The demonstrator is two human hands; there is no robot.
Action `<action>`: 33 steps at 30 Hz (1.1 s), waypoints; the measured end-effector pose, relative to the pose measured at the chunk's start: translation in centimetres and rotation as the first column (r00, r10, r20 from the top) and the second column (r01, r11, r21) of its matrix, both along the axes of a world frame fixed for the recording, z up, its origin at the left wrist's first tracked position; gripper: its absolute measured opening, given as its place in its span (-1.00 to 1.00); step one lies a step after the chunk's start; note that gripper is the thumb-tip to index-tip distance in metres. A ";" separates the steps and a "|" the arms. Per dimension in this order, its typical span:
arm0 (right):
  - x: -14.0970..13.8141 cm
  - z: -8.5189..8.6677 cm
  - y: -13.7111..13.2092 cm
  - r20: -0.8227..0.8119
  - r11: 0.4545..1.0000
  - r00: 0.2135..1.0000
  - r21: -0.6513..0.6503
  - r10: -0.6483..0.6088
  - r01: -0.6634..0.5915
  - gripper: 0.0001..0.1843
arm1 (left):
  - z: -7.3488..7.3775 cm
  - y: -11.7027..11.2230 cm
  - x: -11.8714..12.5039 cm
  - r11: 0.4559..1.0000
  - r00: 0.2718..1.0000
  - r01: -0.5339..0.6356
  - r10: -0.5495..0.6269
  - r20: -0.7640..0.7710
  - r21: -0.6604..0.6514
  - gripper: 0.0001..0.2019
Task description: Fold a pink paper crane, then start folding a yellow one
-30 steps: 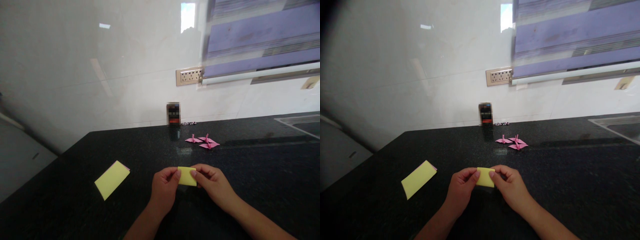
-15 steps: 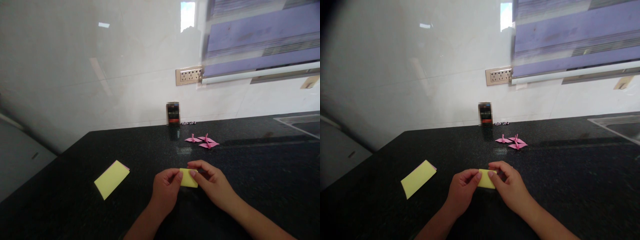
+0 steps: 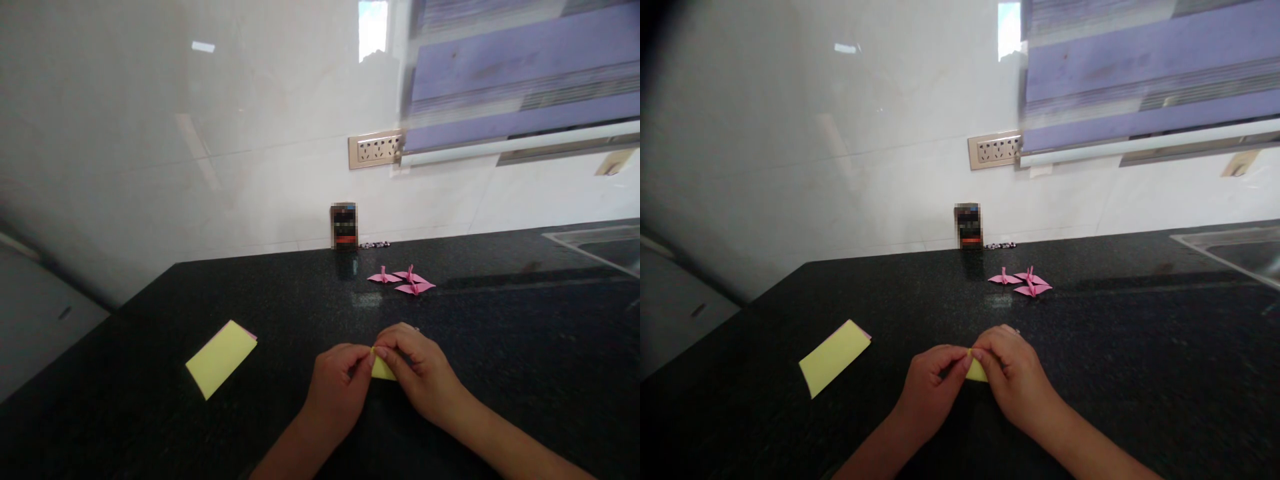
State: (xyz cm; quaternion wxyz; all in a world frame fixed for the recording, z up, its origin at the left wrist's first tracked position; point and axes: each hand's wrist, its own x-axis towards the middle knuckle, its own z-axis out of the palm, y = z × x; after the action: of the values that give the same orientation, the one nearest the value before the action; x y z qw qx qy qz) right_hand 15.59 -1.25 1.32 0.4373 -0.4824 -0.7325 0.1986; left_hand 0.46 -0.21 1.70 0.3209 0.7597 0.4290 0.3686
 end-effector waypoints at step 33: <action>-0.2 -0.5 -0.2 -0.317 0.976 0.939 -0.210 -0.131 0.064 -0.80 | -0.5 -0.1 0.1 0.999 0.997 0.025 -0.022 0.077 -0.029 -0.95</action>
State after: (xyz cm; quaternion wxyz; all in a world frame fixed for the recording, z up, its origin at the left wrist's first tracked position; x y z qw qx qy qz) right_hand 15.43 -1.40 0.82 0.5130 -0.5192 -0.6010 0.3258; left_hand 0.60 -0.33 1.24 0.3530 0.7450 0.4129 0.3872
